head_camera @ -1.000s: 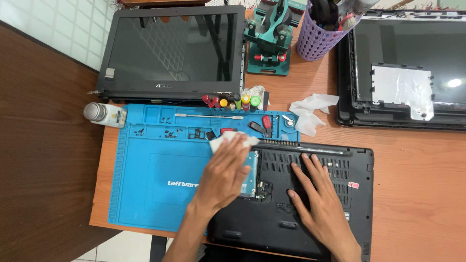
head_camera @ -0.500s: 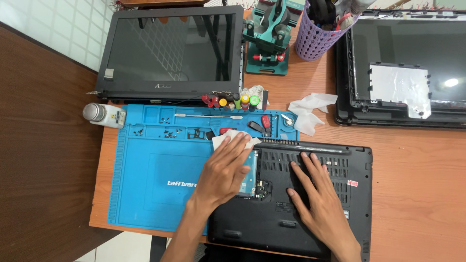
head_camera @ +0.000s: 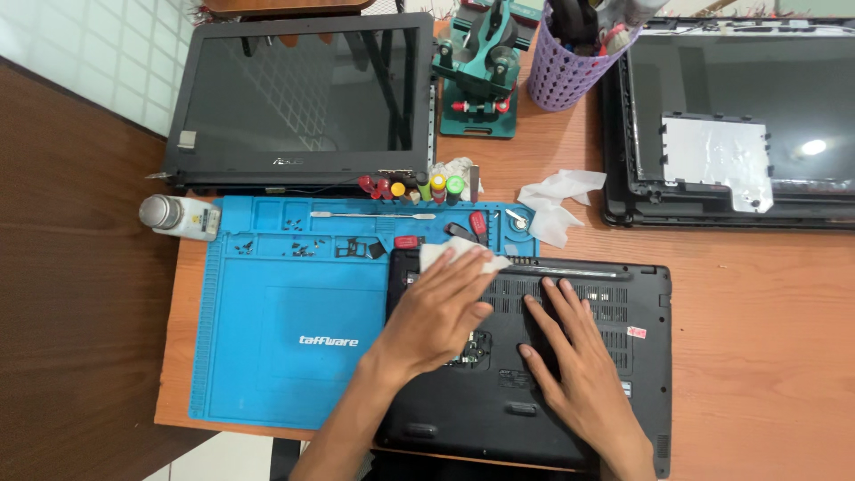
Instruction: The person wipes the internal components of a laptop with a cloth, including a hard drive and a circuit board, and then places a metal cover onto the circuit board.
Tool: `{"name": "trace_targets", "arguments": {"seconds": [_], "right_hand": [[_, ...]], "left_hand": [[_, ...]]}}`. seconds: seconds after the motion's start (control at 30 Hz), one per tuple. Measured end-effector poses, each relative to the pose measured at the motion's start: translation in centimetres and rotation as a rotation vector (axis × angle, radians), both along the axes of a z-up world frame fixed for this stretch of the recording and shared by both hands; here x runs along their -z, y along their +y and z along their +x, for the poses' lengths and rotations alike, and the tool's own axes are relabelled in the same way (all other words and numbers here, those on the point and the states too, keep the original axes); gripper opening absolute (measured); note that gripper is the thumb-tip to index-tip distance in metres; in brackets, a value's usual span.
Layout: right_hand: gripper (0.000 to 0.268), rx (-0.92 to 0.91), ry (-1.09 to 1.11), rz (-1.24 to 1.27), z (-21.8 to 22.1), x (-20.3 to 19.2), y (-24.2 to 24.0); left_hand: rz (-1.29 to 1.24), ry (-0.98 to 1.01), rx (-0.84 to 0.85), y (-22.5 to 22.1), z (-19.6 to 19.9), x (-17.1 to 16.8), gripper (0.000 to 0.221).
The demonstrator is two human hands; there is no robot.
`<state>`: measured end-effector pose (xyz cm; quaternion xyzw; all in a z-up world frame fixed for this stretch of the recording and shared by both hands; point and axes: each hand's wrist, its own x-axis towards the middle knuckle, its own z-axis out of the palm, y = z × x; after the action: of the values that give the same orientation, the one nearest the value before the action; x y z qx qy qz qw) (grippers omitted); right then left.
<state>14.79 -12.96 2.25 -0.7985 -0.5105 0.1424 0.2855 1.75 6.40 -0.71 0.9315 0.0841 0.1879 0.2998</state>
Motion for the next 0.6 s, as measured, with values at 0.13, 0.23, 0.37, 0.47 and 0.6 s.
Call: {"name": "trace_targets", "arguments": {"seconds": [0.13, 0.23, 0.37, 0.47, 0.6], "right_hand": [[0.058, -0.005, 0.002, 0.006, 0.0, 0.0, 0.1], [0.058, -0.005, 0.007, -0.007, 0.1, 0.0, 0.1], [0.058, -0.009, 0.009, 0.008, 0.1, -0.2, 0.1], [0.058, -0.016, 0.012, 0.023, 0.1, -0.3, 0.1], [0.057, -0.017, 0.01, 0.019, 0.1, -0.5, 0.1]], "left_hand": [[0.0, 0.048, -0.018, 0.8, -0.5, -0.4, 0.049], [-0.022, 0.092, -0.098, 1.3, -1.5, -0.6, 0.048], [0.047, 0.051, -0.063, 0.3, -0.6, -0.6, 0.048], [0.068, 0.019, 0.021, -0.8, 0.5, -0.6, 0.048], [0.065, 0.045, 0.041, 0.4, -0.5, -1.0, 0.047]]}}
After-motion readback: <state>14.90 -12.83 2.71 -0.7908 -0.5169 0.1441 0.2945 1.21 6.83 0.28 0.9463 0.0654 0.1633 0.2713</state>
